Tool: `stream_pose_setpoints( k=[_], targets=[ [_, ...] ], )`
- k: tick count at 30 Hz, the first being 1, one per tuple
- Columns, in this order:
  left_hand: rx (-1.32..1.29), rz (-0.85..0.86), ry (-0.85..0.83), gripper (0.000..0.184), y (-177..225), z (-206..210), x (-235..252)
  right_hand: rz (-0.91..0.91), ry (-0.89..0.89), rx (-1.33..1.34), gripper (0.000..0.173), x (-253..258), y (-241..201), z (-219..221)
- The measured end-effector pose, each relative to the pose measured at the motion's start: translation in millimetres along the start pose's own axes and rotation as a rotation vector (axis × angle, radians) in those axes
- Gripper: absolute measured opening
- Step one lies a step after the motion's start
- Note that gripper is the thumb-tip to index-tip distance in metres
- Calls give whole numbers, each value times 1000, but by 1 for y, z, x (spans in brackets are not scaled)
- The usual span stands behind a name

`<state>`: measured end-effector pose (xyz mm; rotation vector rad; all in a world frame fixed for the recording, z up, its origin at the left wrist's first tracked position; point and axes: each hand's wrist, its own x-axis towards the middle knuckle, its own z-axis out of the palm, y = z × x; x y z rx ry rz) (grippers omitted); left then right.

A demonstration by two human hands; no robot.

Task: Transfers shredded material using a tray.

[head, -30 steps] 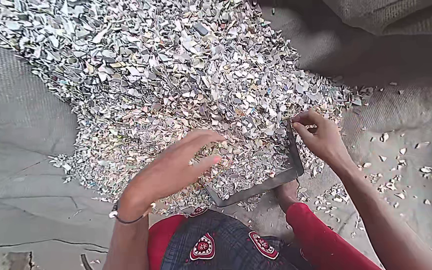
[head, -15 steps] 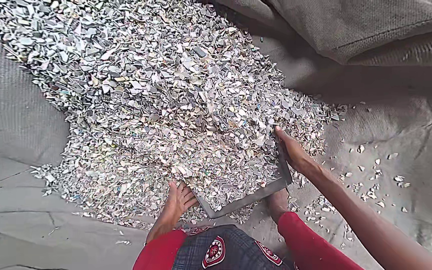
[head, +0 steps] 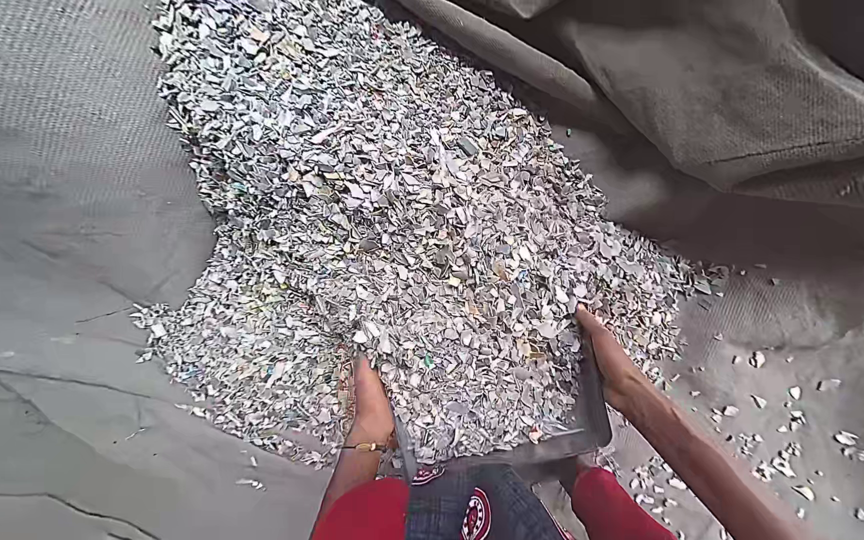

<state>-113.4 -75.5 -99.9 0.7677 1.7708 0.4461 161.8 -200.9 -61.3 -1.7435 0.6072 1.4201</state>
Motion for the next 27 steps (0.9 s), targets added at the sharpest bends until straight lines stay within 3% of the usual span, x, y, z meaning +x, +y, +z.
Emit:
stream_pose_setpoints(
  k=[6,11,17,23,27],
  targets=[
    [-9,-18,41,61,-1,18,-19,-80,68,-148,65,9,-2,-6],
    [-166,9,99,51,0,22,-40,-206,81,-206,67,3,0,-24],
    [-85,44,91,58,-12,18,-58,-225,164,-275,75,-10,-7,-32],
    [-176,53,74,58,-25,17,-65,-318,216,-319,69,-20,-10,-32],
    [-206,202,33,60,-24,8,-67,-443,195,-319,65,-22,-13,-22]
  ],
)
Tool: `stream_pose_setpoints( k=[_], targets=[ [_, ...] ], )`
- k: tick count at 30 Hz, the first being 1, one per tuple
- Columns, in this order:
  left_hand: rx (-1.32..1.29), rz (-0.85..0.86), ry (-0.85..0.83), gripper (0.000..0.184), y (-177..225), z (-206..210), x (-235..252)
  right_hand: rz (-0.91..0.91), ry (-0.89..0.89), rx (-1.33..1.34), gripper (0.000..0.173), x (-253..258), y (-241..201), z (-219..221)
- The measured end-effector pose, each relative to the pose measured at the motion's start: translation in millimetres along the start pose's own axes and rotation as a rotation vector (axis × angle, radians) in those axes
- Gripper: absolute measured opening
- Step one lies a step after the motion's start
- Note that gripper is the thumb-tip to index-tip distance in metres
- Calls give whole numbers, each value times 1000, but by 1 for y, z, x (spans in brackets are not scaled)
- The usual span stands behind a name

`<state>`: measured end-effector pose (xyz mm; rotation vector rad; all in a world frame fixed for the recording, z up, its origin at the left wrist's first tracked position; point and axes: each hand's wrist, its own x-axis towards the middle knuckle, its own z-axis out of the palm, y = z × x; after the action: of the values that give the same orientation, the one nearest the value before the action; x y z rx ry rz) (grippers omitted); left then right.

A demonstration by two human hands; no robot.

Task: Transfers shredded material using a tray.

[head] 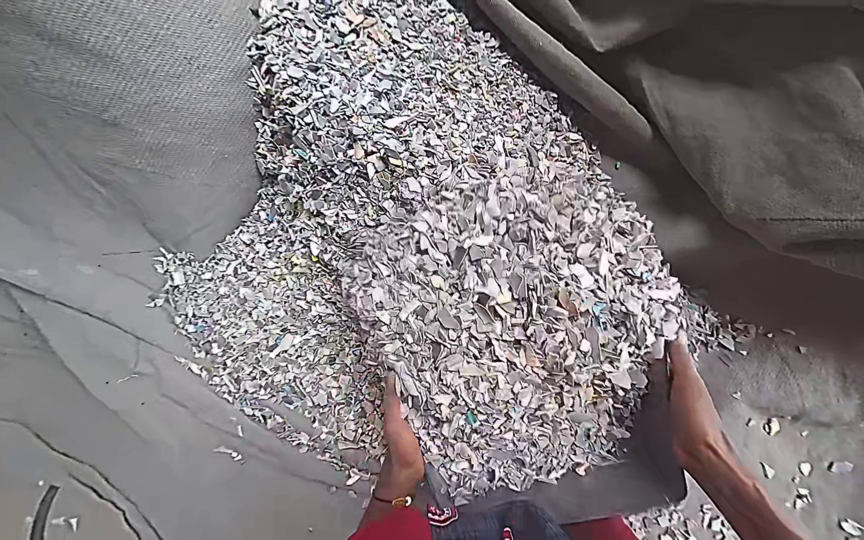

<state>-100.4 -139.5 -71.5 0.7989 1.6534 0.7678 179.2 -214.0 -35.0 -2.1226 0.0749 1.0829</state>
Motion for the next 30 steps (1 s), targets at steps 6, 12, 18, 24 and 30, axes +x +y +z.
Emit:
stream_pose_setpoints(
  k=[6,12,18,24,30],
  targets=[
    [-131,169,-5,59,47,16,32,-164,-64,51,62,24,-32,28],
    [-65,226,21,63,62,22,61,-263,-74,75,44,42,-43,49],
    [7,264,32,70,92,30,70,-133,-112,194,47,47,-65,55],
    [-35,279,-116,61,97,40,44,-53,-11,300,35,30,-50,14],
    [160,70,-452,106,143,-1,-19,-10,-16,287,27,-11,-44,-60]
  ],
)
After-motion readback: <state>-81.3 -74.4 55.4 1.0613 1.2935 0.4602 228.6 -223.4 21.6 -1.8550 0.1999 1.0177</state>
